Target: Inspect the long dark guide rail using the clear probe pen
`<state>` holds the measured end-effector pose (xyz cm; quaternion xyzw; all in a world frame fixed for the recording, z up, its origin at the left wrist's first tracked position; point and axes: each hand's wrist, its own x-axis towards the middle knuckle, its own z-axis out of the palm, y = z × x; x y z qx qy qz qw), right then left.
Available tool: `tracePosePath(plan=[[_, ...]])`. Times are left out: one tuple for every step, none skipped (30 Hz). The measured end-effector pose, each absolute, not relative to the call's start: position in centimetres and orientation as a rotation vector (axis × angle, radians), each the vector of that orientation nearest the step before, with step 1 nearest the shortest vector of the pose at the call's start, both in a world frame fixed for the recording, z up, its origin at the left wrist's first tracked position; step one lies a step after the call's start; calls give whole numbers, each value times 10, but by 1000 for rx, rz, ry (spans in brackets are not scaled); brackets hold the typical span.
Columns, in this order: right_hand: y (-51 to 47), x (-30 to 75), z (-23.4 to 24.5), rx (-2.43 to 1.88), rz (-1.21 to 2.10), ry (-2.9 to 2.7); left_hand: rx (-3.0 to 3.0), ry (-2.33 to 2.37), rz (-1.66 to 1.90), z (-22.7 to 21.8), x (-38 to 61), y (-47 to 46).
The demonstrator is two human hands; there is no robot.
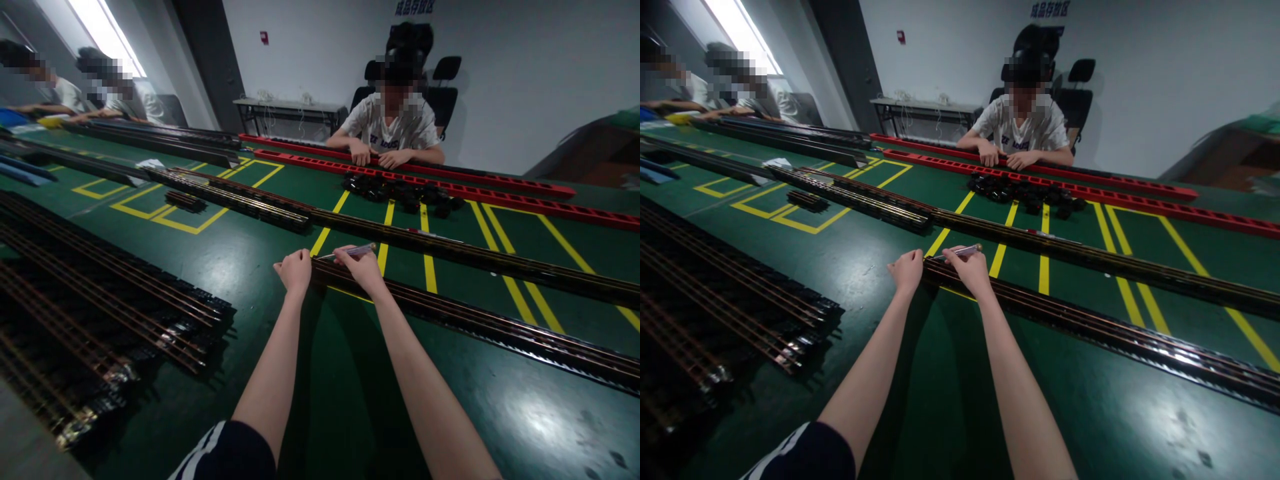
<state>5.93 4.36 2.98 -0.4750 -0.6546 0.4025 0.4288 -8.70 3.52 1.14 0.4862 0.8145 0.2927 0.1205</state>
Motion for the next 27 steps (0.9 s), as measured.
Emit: tracePosePath(plan=[[44, 59, 29, -1185, 1001, -1636, 1418, 2379, 858, 11, -87, 35], [44, 59, 29, -1183, 994, -1639, 1419, 2377, 862, 12, -87, 35], [45, 59, 29, -1180, 986, -1643, 1420, 2375, 865, 12, -87, 35], [45, 59, 28, -1178, 980, -1646, 1421, 2373, 868, 12, -87, 35], [46, 59, 28, -1179, 976, -1648, 1423, 2371, 872, 12, -86, 34], [46, 59, 28, -1183, 972, -1651, 1424, 2368, 876, 12, -86, 34], [46, 59, 28, -1189, 970, -1654, 1423, 2366, 880, 12, -86, 34], [46, 59, 29, -1196, 968, -1657, 1422, 2364, 882, 12, -86, 34], [45, 59, 29, -1201, 966, -1660, 1420, 2362, 885, 12, -86, 34], [45, 59, 30, -1204, 964, -1662, 1420, 2359, 888, 12, -86, 34], [44, 59, 31, -1207, 962, -1662, 1419, 2357, 890, 12, -86, 34], [43, 59, 32, -1209, 960, -1663, 1418, 2357, 890, 12, -86, 34], [43, 59, 32, -1211, 958, -1664, 1416, 2358, 887, 12, -86, 34], [43, 59, 33, -1212, 956, -1664, 1415, 2361, 882, 12, -87, 34], [43, 59, 33, -1211, 954, -1662, 1414, 2365, 876, 12, -87, 34], [43, 59, 32, -1208, 955, -1661, 1412, 2369, 867, 12, -87, 35], [43, 59, 31, -1200, 957, -1658, 1411, 2376, 856, 12, -87, 35], [44, 59, 30, -1189, 959, -1652, 1411, 2383, 844, 12, -87, 35], [45, 59, 29, -1178, 961, -1643, 1410, 2390, 830, 12, -87, 35], [46, 59, 28, -1168, 963, -1634, 1410, 2396, 816, 12, -87, 36], [47, 58, 27, -1162, 963, -1626, 1411, 2401, 804, 12, -87, 36], [47, 58, 26, -1158, 963, -1620, 1413, 2401, 797, 12, -87, 36], [47, 58, 25, -1156, 964, -1617, 1416, 2399, 797, 12, -87, 36], [47, 58, 25, -1157, 967, -1617, 1418, 2395, 799, 11, -87, 36], [47, 58, 25, -1160, 967, -1617, 1420, 2392, 803, 11, -87, 36], [47, 58, 26, -1162, 968, -1617, 1423, 2390, 805, 11, -87, 36], [47, 58, 26, -1164, 968, -1617, 1425, 2388, 807, 11, -87, 36]])
